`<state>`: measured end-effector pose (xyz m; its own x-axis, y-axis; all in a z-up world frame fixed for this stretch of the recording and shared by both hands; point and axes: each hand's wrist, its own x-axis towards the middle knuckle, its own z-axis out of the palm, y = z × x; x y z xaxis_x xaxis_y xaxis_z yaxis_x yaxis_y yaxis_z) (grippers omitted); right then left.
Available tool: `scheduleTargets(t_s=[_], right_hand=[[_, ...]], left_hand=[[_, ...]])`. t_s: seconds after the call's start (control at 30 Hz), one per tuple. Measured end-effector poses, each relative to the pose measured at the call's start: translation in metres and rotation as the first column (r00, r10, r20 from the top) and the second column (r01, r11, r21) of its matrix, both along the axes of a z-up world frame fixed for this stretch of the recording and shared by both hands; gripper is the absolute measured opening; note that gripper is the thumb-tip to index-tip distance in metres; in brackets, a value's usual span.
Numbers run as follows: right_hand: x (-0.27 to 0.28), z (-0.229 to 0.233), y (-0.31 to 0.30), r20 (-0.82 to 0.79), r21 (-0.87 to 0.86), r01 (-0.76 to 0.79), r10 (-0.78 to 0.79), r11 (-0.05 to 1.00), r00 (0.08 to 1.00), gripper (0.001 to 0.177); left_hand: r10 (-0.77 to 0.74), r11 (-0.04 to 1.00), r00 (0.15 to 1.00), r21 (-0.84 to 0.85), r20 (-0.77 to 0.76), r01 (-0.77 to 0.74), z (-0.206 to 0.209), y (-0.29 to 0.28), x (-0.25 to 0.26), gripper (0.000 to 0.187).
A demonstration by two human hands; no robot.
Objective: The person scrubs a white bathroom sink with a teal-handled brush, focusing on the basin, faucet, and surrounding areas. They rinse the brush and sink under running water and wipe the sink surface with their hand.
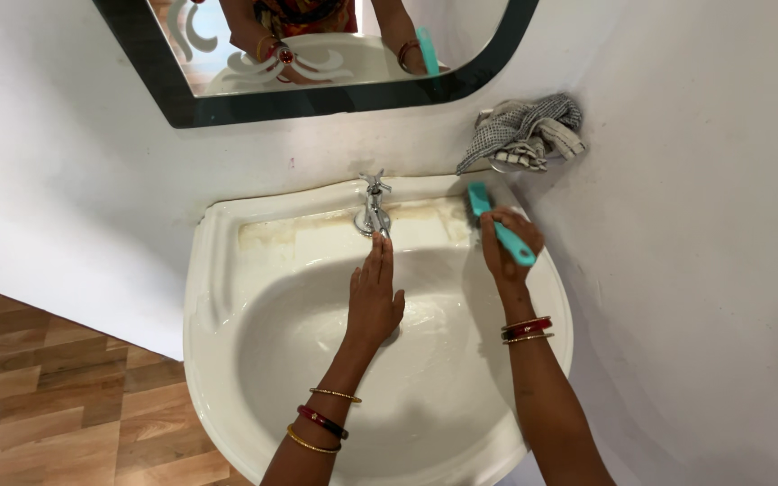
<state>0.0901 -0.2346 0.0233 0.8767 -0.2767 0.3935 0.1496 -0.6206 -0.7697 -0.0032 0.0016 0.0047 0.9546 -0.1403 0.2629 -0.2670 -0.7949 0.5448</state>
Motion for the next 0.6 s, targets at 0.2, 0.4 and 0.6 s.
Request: scheduleTargets(t_s=[0.2, 0.4, 0.6], right_hand=[[-0.014, -0.011, 0.045, 0.298, -0.452, -0.072, 0.227, 0.889, 0.927, 0.028], [-0.010, 0.009, 0.008, 0.229, -0.157, 0.042, -0.005, 0.987, 0.973, 0.022], [-0.026, 0.010, 0.056, 0.238, -0.261, -0.262, 0.325, 0.929, 0.915, 0.010]], left_hand=[[-0.007, 1.000, 1.000, -0.014, -0.015, 0.007, -0.006, -0.002, 0.003, 0.104], [-0.003, 1.000, 1.000, 0.007, -0.003, 0.003, -0.001, 0.000, 0.002, 0.102], [-0.011, 1.000, 1.000, -0.009, 0.009, 0.012, -0.004, -0.002, 0.002, 0.103]])
